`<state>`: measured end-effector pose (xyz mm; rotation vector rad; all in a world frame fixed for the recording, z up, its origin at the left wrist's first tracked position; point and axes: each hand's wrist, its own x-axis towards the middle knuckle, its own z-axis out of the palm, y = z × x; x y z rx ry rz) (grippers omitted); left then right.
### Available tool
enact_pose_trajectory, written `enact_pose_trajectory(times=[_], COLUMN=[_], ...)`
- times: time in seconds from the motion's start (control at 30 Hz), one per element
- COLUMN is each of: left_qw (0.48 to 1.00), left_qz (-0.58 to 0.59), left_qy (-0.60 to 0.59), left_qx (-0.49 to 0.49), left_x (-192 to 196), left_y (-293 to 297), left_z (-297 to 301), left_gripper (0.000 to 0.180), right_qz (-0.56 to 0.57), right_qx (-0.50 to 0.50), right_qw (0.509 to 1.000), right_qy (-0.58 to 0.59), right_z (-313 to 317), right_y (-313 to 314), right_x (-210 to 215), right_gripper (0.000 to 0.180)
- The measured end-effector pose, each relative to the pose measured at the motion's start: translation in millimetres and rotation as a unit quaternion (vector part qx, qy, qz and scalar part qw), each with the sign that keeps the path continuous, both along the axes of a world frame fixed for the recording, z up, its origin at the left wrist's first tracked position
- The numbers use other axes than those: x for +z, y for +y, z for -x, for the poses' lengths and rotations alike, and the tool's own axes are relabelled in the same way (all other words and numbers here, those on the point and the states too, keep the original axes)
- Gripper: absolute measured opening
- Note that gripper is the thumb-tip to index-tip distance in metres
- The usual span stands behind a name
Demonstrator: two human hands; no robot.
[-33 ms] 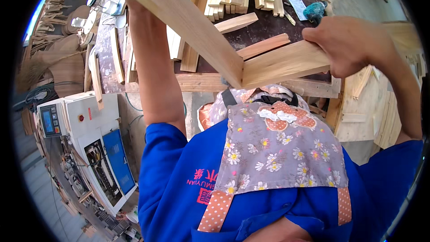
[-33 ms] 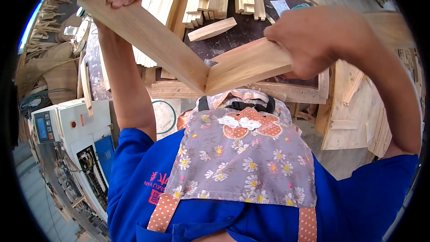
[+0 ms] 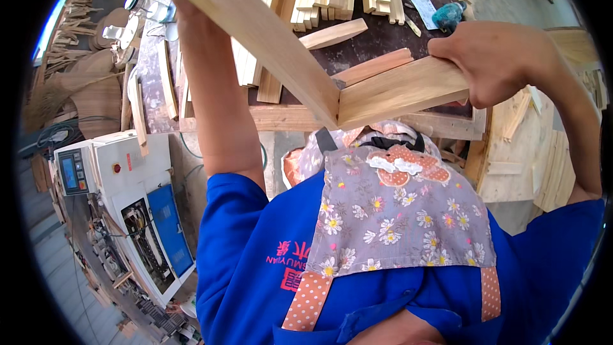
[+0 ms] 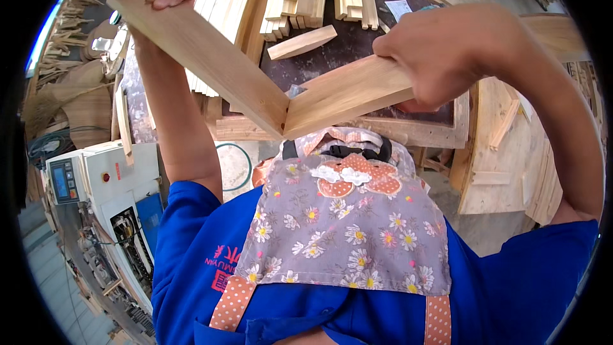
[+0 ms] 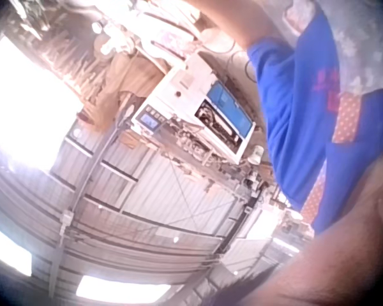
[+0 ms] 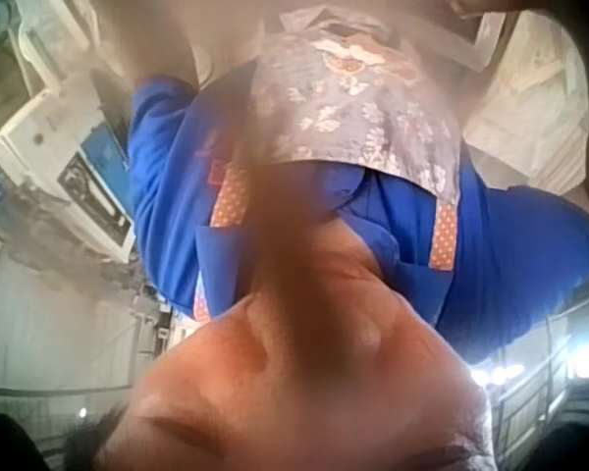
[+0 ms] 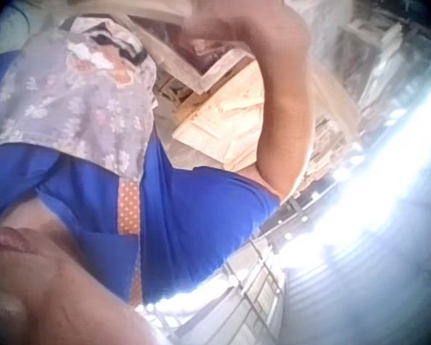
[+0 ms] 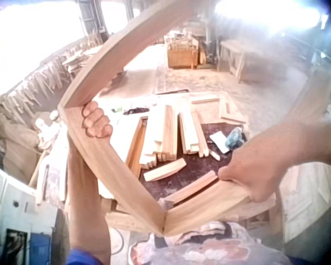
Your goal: The person applies glue to wooden pieces, joins them together to form a rectangular frame, and uses a mallet to secure the joints.
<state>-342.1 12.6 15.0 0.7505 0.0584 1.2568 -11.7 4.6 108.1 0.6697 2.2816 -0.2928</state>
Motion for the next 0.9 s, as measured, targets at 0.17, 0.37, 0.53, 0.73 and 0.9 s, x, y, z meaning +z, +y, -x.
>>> enact_pose_trajectory(times=[0.17,0.37,0.53,0.73,0.9], left_qw=[0.952,0.884,0.891,0.876,0.875], left_qz=[0.056,0.071,0.081,0.121,0.106], left_qy=[-0.142,-0.282,-0.325,-0.307,-0.328], left_qx=[0.264,0.365,0.306,0.351,0.340], left_x=[-31.5,-80.1,-58.6,-47.8,-48.0], left_y=[-35.6,-80.1,-85.5,-90.1,-93.0], left_z=[89.9,129.9,77.6,61.8,43.8], left_gripper=[0.033,0.033,0.035,0.032,0.032], right_qz=[0.049,-0.189,-0.120,-0.170,-0.151], right_qx=[-0.152,-0.201,-0.319,-0.135,-0.164], right_qw=[0.971,0.870,0.917,0.930,0.951], right_qy=[0.179,0.408,0.208,0.296,0.213], right_z=[-66.0,-168.8,-120.1,-86.6,-50.3], right_y=[17.4,49.0,118.7,179.4,177.8], right_x=[-8.4,-58.9,-77.5,-206.7,-226.9], right_gripper=[0.058,0.063,0.071,0.063,0.078])
